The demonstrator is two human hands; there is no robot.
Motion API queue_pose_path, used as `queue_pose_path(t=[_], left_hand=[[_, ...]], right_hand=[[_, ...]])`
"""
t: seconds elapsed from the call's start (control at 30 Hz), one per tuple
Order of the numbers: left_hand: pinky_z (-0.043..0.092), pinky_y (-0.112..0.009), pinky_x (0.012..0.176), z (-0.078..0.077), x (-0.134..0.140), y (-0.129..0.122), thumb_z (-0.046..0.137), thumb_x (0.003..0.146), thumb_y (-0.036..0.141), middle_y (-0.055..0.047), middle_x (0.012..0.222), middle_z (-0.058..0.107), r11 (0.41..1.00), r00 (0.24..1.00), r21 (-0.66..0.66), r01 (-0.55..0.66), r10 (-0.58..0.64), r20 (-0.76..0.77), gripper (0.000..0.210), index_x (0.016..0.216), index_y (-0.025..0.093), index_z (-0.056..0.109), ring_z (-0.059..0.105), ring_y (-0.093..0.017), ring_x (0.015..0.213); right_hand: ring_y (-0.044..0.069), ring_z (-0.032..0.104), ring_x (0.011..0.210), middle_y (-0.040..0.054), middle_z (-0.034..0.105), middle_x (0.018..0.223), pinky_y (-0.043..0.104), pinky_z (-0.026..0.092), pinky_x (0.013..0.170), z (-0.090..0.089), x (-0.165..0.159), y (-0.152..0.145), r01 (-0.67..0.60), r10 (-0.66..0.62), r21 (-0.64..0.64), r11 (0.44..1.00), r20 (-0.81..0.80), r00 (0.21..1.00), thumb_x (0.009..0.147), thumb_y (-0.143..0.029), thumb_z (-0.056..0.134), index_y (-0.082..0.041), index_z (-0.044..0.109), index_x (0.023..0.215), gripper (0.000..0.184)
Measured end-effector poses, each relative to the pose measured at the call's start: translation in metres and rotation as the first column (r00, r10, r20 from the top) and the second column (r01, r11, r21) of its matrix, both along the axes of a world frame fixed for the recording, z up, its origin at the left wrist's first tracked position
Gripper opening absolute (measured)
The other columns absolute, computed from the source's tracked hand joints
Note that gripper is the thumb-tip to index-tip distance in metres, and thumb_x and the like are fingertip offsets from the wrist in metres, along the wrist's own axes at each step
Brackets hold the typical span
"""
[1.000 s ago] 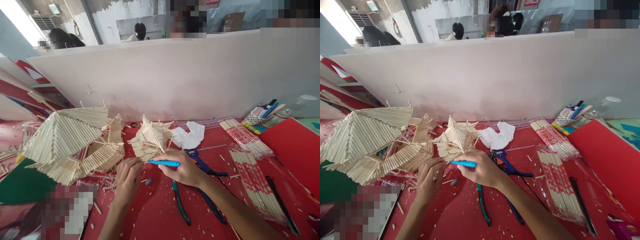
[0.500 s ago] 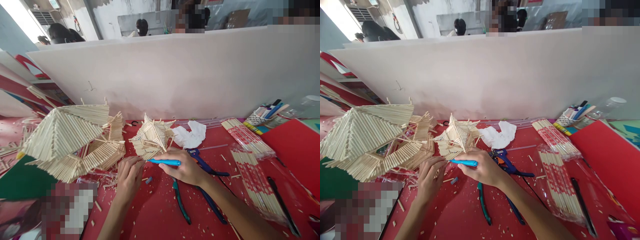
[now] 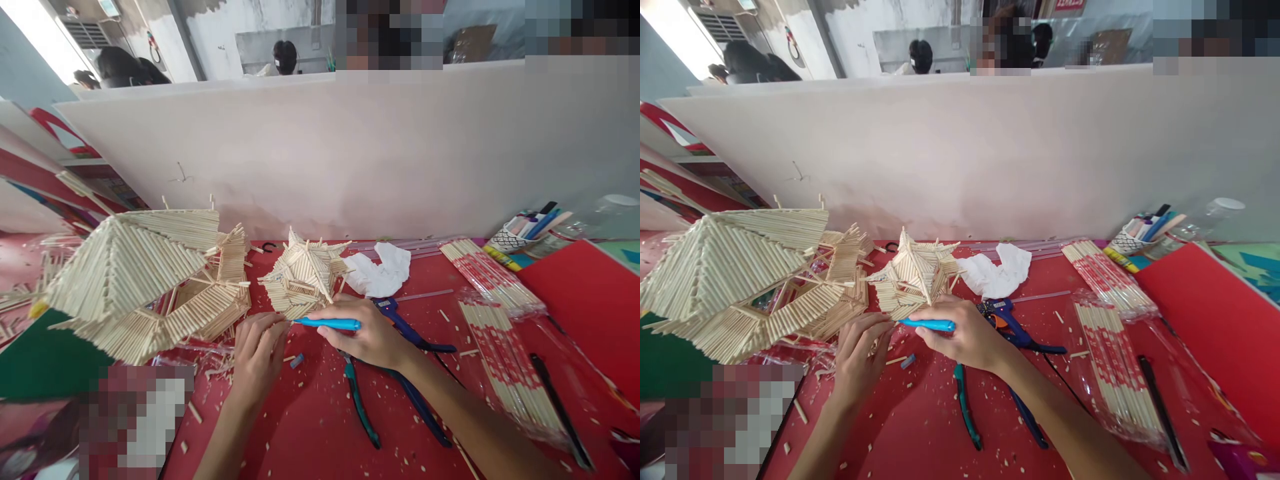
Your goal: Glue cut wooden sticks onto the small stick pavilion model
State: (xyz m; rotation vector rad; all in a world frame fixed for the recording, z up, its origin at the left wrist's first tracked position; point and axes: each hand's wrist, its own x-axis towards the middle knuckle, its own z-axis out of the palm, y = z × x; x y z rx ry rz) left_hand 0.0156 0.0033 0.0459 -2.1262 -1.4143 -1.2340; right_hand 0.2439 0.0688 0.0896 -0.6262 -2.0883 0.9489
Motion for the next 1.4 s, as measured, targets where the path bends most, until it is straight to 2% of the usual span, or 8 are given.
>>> queue_pose_path(t=[0.27, 0.5, 0.83, 1.07, 1.2, 1.27, 1.33, 1.4], left_hand=[[0.049, -0.031, 0.086, 0.002, 0.002, 0.000, 0.062, 0.095, 0.009, -0.005, 0.100, 0.073, 1.000, 1.000, 0.011, 0.001, -0.001, -0.002, 0.016, 0.104, 0.022, 0.065, 0.067, -0.018, 0.094], [0.050, -0.033, 0.086, 0.000, 0.000, 0.000, 0.061, 0.096, 0.010, -0.006, 0.102, 0.073, 1.000, 1.000, -0.015, -0.002, 0.002, -0.006, 0.017, 0.107, 0.023, 0.065, 0.067, -0.019, 0.095], [0.050, -0.033, 0.087, 0.000, 0.000, 0.000, 0.063, 0.094, 0.006, -0.006, 0.102, 0.072, 1.000, 1.000, -0.008, 0.007, -0.007, -0.008, 0.020, 0.106, 0.022, 0.064, 0.066, -0.019, 0.096], [0.050, -0.033, 0.087, -0.004, -0.001, 0.000, 0.063, 0.094, 0.008, -0.006, 0.102, 0.073, 1.000, 1.000, -0.017, 0.009, -0.009, 0.002, 0.020, 0.107, 0.023, 0.064, 0.067, -0.020, 0.095], [0.051, -0.036, 0.088, -0.003, -0.003, -0.005, 0.062, 0.092, 0.008, -0.009, 0.107, 0.072, 0.999, 0.999, -0.024, 0.023, -0.022, 0.024, 0.025, 0.113, 0.022, 0.063, 0.067, -0.022, 0.101], [0.051, -0.037, 0.086, 0.002, -0.006, -0.009, 0.061, 0.090, 0.007, -0.011, 0.105, 0.071, 0.997, 0.996, 0.019, 0.068, -0.069, 0.053, 0.028, 0.113, 0.021, 0.062, 0.066, -0.023, 0.098], [0.051, -0.034, 0.077, 0.008, -0.009, -0.013, 0.057, 0.088, 0.006, -0.008, 0.093, 0.069, 0.977, 0.977, 0.037, 0.211, -0.212, 0.031, 0.025, 0.108, 0.021, 0.060, 0.065, -0.020, 0.084], [0.046, -0.029, 0.064, 0.013, -0.010, -0.015, 0.052, 0.090, 0.007, -0.002, 0.077, 0.065, 0.924, 0.921, -0.073, 0.376, -0.381, -0.077, 0.020, 0.101, 0.022, 0.058, 0.060, -0.016, 0.066]], right_hand=[[0.018, 0.069, 0.086, 0.0014, 0.079, 0.096, 0.035, 0.056, 0.079, 0.003, 0.004, 0.000, 0.013, -0.011, -0.045, 0.999, 0.034, 0.999, 0.097, -0.029, 0.064, -0.025, 0.078, 0.111, 0.021], [0.019, 0.072, 0.097, 0.0013, 0.080, 0.107, 0.038, 0.059, 0.087, 0.008, 0.002, 0.000, -0.011, 0.014, -0.077, 0.997, 0.039, 0.999, 0.097, -0.030, 0.063, -0.027, 0.078, 0.114, 0.022], [0.018, 0.073, 0.097, 0.0009, 0.080, 0.107, 0.036, 0.059, 0.088, 0.007, 0.003, 0.001, -0.001, 0.005, -0.074, 0.997, 0.048, 0.999, 0.096, -0.029, 0.065, -0.026, 0.078, 0.114, 0.022], [0.018, 0.074, 0.090, 0.0023, 0.081, 0.102, 0.032, 0.060, 0.082, 0.009, 0.005, 0.001, 0.019, -0.016, -0.078, 0.997, 0.047, 0.999, 0.095, -0.026, 0.065, -0.024, 0.078, 0.108, 0.019], [0.017, 0.072, 0.085, 0.0023, 0.079, 0.099, 0.030, 0.059, 0.077, 0.018, 0.019, -0.003, 0.041, -0.037, -0.073, 0.996, 0.067, 0.997, 0.096, -0.031, 0.064, -0.026, 0.077, 0.111, 0.020], [0.016, 0.071, 0.080, 0.0014, 0.077, 0.093, 0.029, 0.058, 0.073, 0.024, 0.031, -0.011, 0.082, -0.077, -0.061, 0.995, 0.081, 0.994, 0.096, -0.031, 0.064, -0.026, 0.077, 0.110, 0.019], [0.016, 0.070, 0.075, 0.0006, 0.075, 0.088, 0.028, 0.057, 0.071, 0.027, 0.043, -0.025, 0.138, -0.133, -0.061, 0.989, 0.079, 0.988, 0.096, -0.032, 0.064, -0.027, 0.075, 0.107, 0.016], [0.017, 0.071, 0.075, 0.0013, 0.076, 0.087, 0.028, 0.058, 0.070, 0.024, 0.052, -0.046, 0.213, -0.209, -0.108, 0.971, 0.046, 0.977, 0.096, -0.033, 0.064, -0.026, 0.071, 0.103, 0.012]])
